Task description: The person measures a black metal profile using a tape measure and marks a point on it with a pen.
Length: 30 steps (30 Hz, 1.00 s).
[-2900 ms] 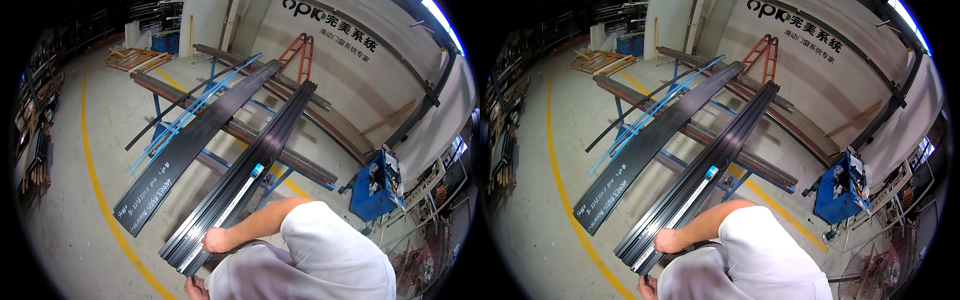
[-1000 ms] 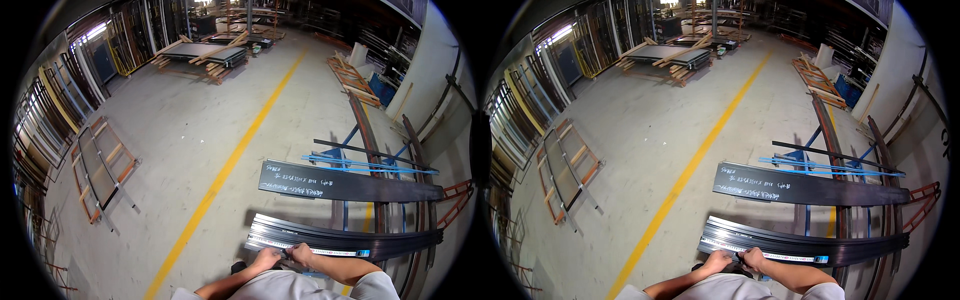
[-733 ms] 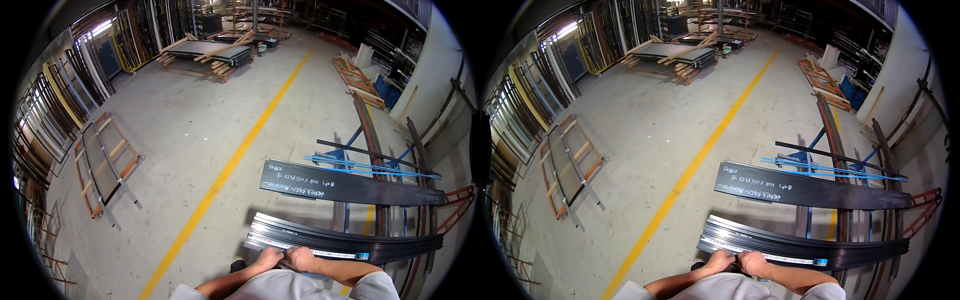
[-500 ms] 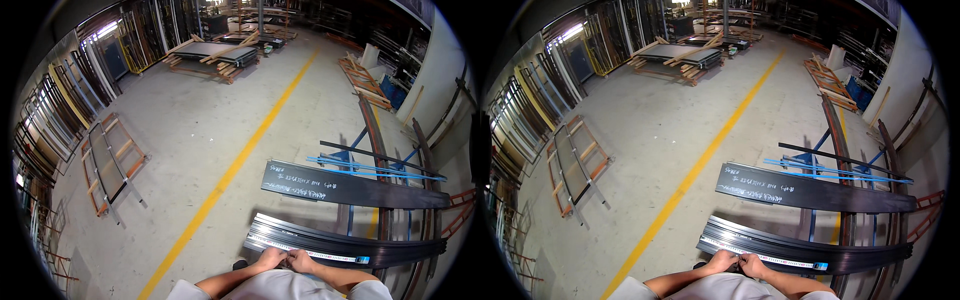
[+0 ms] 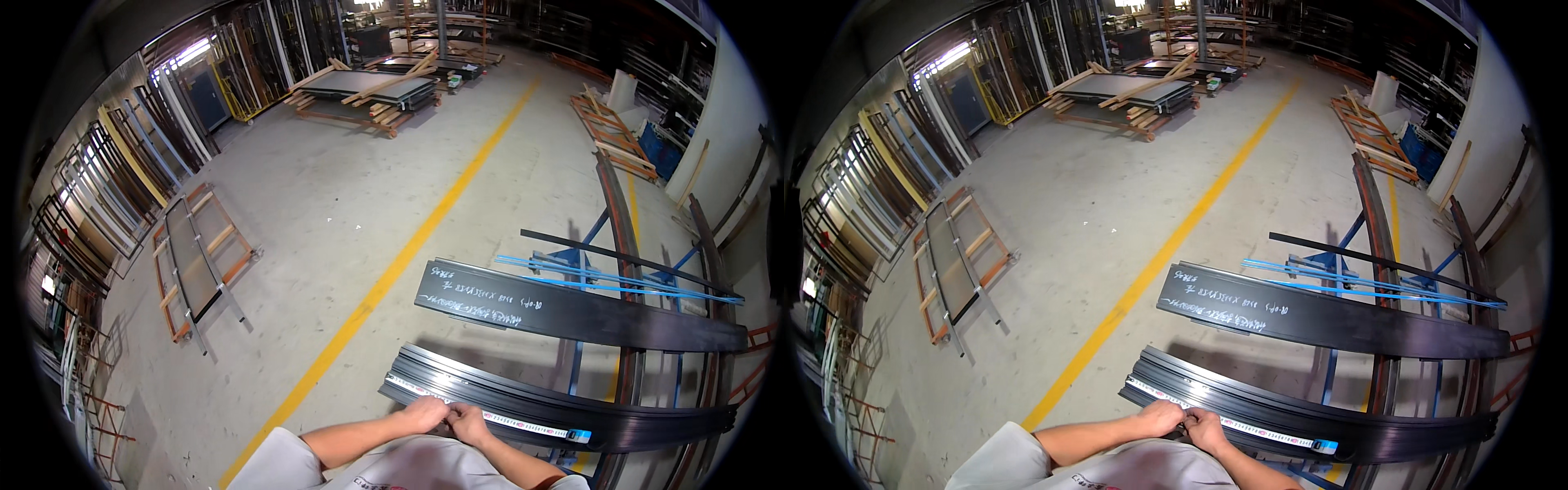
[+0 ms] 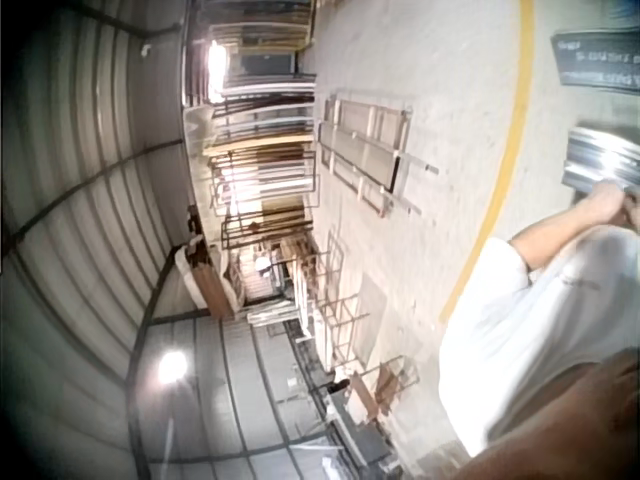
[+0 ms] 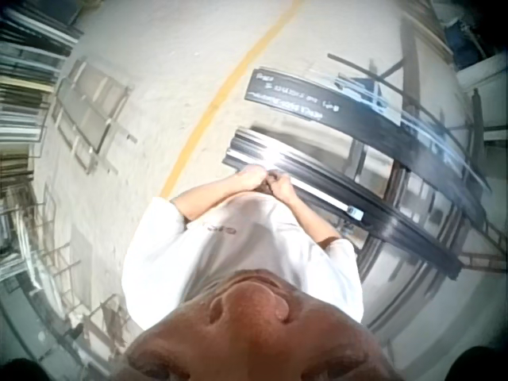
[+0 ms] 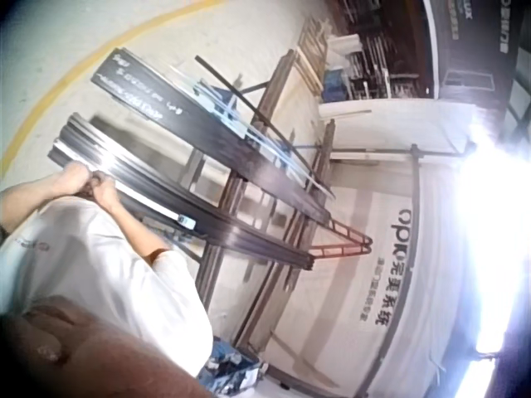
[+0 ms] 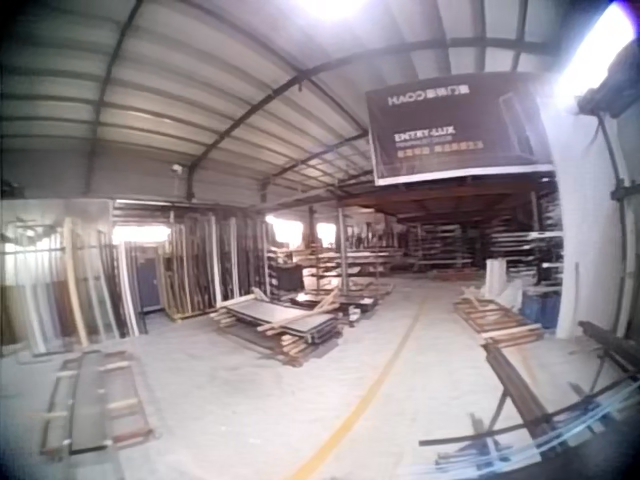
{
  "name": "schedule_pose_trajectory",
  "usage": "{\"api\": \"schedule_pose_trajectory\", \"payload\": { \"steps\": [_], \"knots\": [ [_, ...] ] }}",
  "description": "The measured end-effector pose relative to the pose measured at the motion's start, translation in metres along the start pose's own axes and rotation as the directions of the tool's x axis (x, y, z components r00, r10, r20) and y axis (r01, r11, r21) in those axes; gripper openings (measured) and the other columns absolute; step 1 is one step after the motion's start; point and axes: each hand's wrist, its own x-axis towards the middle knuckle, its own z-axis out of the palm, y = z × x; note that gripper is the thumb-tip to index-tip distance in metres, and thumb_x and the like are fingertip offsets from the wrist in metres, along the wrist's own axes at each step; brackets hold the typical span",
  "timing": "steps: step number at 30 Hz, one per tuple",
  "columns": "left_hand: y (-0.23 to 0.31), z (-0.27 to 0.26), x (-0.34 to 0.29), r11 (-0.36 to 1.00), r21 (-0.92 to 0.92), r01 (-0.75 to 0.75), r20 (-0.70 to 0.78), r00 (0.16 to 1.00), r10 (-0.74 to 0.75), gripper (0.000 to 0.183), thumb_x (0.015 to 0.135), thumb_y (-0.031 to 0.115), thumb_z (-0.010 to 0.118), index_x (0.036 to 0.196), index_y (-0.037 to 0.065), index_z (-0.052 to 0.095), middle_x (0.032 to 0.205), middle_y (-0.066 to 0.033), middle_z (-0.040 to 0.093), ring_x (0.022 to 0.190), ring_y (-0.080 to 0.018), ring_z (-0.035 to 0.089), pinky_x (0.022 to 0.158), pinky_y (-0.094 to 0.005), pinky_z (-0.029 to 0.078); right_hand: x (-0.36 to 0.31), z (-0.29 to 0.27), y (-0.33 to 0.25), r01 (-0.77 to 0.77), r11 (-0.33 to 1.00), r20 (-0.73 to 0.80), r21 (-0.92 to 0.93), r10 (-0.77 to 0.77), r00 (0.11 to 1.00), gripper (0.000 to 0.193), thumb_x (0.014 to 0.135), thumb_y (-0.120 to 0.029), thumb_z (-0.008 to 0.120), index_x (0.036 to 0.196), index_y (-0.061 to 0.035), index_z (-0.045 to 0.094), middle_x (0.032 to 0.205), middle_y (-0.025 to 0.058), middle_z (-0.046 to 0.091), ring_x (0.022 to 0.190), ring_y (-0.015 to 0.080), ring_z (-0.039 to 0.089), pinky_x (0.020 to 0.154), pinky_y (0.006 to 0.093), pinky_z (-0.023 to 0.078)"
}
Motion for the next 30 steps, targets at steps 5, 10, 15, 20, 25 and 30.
{"api": "schedule_pose_trajectory", "payload": {
  "steps": [5, 10, 15, 20, 25, 30],
  "knots": [
    [-0.043, -0.006, 0.021, 0.861, 0.163, -0.482, 0.210, 0.870, 0.447, 0.018, 0.079, 0.017, 0.062, 0.071, 0.003, 0.070, 0.073, -0.0195, 0.069, 0.073, -0.0403, 0.068, 0.066, -0.0503, 0.054, 0.010, -0.001, 0.000, 0.175, 0.957, 0.040, -0.230, -0.170, 0.985, 0.027, 0.093, -0.017, 0.066, 0.114, -0.0018, 0.073, 0.086, 0.0167, 0.075, 0.075, 0.0178, 0.068, 0.073, 0.0329, 0.054],
    [-0.045, -0.009, 0.029, 0.837, 0.154, -0.526, 0.229, 0.843, 0.487, 0.020, 0.083, 0.019, 0.060, 0.073, 0.003, 0.067, 0.076, -0.0186, 0.067, 0.074, -0.0402, 0.067, 0.070, -0.0493, 0.053, 0.015, -0.008, 0.006, 0.157, 0.969, 0.031, -0.190, -0.154, 0.988, 0.025, 0.091, -0.016, 0.067, 0.109, 0.0012, 0.073, 0.080, 0.0146, 0.073, 0.069, 0.0169, 0.067, 0.067, 0.0333, 0.054],
    [-0.032, 0.007, 0.003, 0.984, -0.156, -0.092, -0.043, 0.995, 0.086, 0.023, 0.084, 0.020, 0.063, 0.079, -0.001, 0.070, 0.077, -0.0236, 0.066, 0.078, -0.0419, 0.066, 0.072, -0.0498, 0.052, 0.009, -0.017, 0.010, 0.041, 0.992, 0.023, -0.116, -0.038, 0.999, 0.028, 0.089, -0.019, 0.068, 0.108, 0.0002, 0.075, 0.087, 0.0211, 0.074, 0.081, 0.0279, 0.072, 0.079, 0.0366, 0.056],
    [-0.008, 0.014, -0.009, 0.750, -0.552, 0.365, -0.052, 0.882, -0.468, 0.029, 0.086, 0.026, 0.067, 0.086, -0.002, 0.072, 0.086, -0.0244, 0.069, 0.083, -0.0409, 0.067, 0.077, -0.0475, 0.052, 0.012, -0.025, 0.031, 0.068, 0.993, 0.014, -0.099, -0.067, 0.998, 0.027, 0.090, -0.017, 0.069, 0.108, 0.0030, 0.074, 0.081, 0.0136, 0.073, 0.071, 0.0184, 0.068, 0.069, 0.0325, 0.054],
    [-0.016, 0.052, -0.009, 0.679, -0.642, 0.355, -0.196, 0.781, -0.593, 0.029, 0.084, 0.027, 0.069, 0.087, -0.002, 0.074, 0.090, -0.0254, 0.070, 0.084, -0.0409, 0.068, 0.079, -0.0477, 0.053, 0.007, -0.028, 0.025, 0.078, 0.990, 0.028, -0.120, -0.075, 0.997, 0.028, 0.090, -0.018, 0.069, 0.107, 0.0029, 0.074, 0.080, 0.0132, 0.073, 0.071, 0.0180, 0.068, 0.068, 0.0327, 0.054],
    [0.000, 0.034, 0.008, 0.857, -0.278, 0.434, -0.158, 0.859, -0.487, 0.023, 0.083, 0.018, 0.065, 0.084, -0.003, 0.074, 0.091, -0.0265, 0.071, 0.083, -0.0446, 0.069, 0.081, -0.0514, 0.054, 0.001, -0.032, 0.012, 0.031, 0.993, 0.042, -0.117, -0.026, 0.999, 0.029, 0.089, -0.021, 0.069, 0.106, 0.0007, 0.076, 0.086, 0.0187, 0.074, 0.078, 0.0251, 0.071, 0.077, 0.0356, 0.056]
  ]
}}
